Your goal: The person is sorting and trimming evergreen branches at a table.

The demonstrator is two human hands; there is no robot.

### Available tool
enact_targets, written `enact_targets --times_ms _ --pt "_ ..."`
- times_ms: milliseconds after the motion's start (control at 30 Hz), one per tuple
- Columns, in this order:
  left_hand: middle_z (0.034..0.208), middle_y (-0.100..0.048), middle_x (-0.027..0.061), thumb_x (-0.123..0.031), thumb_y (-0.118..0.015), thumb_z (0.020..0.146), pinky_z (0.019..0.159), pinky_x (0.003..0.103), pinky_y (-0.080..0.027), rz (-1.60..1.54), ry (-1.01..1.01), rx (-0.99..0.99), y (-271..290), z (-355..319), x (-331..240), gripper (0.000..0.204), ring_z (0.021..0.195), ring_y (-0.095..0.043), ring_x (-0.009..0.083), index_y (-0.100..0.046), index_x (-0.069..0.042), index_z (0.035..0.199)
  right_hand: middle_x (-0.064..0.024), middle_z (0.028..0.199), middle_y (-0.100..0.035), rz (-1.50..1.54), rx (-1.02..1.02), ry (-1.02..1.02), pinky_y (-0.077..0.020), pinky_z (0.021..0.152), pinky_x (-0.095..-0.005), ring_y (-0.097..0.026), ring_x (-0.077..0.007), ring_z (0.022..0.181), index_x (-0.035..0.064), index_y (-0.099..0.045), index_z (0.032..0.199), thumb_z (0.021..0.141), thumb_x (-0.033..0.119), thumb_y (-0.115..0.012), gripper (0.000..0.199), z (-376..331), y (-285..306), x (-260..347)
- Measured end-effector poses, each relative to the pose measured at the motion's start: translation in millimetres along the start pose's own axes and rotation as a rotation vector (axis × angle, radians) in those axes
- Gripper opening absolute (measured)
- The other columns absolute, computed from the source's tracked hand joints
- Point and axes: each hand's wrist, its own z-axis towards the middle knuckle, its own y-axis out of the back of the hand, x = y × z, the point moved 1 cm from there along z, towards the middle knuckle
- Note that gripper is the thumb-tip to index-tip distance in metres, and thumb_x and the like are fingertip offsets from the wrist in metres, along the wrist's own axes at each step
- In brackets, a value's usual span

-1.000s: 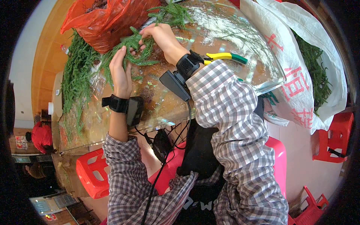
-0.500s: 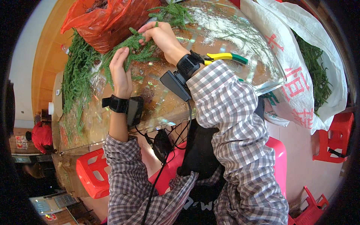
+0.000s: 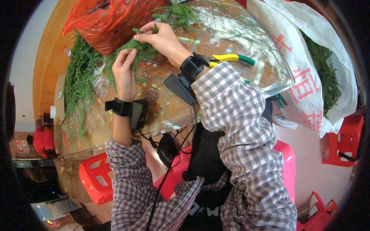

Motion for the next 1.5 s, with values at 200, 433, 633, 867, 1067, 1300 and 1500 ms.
enact_targets --times_ms 200,433,633,867,1067,1300,1500 --pt "0.089 -0.053 0.0025 -0.005 -0.064 0.077 0.076 0.021 -0.039 0.014 -0.013 -0.002 -2 -1 0 0.023 0.084 -0.050 0.0082 -0.054 0.004 0.096 -0.0003 0.084 -0.055 0.020 0.037 0.040 -0.0353 0.069 -0.0227 -0.046 -0.0081 0.078 0.0042 -0.060 0.093 0.073 0.013 -0.060 0.021 2 3 -5" --pt "0.092 -0.053 0.0031 -0.004 -0.064 0.076 0.076 0.021 -0.039 0.018 -0.016 -0.002 -3 -1 -1 0.026 0.086 -0.050 0.0089 -0.053 0.003 0.098 -0.0011 0.086 -0.054 -0.035 0.020 0.046 -0.0357 0.069 -0.0218 -0.046 -0.0080 0.077 0.0008 -0.059 0.092 0.072 0.010 -0.059 0.023 8 2 -13" --pt "0.096 -0.053 0.0042 -0.002 -0.063 0.076 0.079 0.023 -0.040 0.072 -0.155 0.056 -12 -1 -8 0.025 0.088 -0.051 0.0097 -0.052 0.001 0.099 -0.0014 0.081 -0.053 -0.196 0.083 0.019 -0.0367 0.069 -0.0227 -0.047 -0.0092 0.076 -0.0010 -0.058 0.087 0.071 0.014 -0.059 0.022 5 3 -8" --pt "0.095 -0.054 0.0042 0.000 -0.061 0.077 0.081 0.023 -0.041 0.067 -0.126 0.084 -12 -2 -9 0.023 0.089 -0.051 0.0097 -0.052 0.002 0.098 -0.0077 0.064 -0.056 -0.212 0.045 0.091 -0.0408 0.058 -0.0277 -0.051 -0.0126 0.060 -0.0015 -0.058 0.082 0.070 0.019 -0.060 0.024 9 2 -15" --pt "0.088 -0.054 0.0009 -0.005 -0.058 0.081 0.073 0.018 -0.039 0.034 -0.067 0.040 -10 0 -4 0.018 0.081 -0.050 0.0073 -0.054 0.000 0.097 -0.0072 0.064 -0.056 -0.209 0.056 0.097 -0.0396 0.056 -0.0283 -0.050 -0.0126 0.060 -0.0012 -0.058 0.085 0.072 0.020 -0.060 0.025 8 1 -18" --pt "0.082 -0.051 -0.0032 -0.018 -0.053 0.086 0.061 0.018 -0.031 0.037 0.106 0.058 -4 0 -3 0.018 0.070 -0.042 0.0045 -0.056 -0.002 0.094 -0.0089 0.066 -0.057 -0.215 0.112 0.120 -0.0395 0.057 -0.0289 -0.051 -0.0139 0.061 -0.0013 -0.059 0.089 0.073 0.017 -0.059 0.025 7 0 -13" --pt "0.078 -0.050 -0.0026 -0.020 -0.051 0.087 0.067 0.020 -0.030 0.078 0.125 0.109 -6 0 -8 0.019 0.072 -0.042 0.0052 -0.056 -0.003 0.090 -0.0151 0.070 -0.059 -0.375 0.108 0.231 -0.0424 0.062 -0.0330 -0.057 -0.0235 0.064 -0.0022 -0.060 0.090 0.070 0.012 -0.059 0.025 12 3 -15"
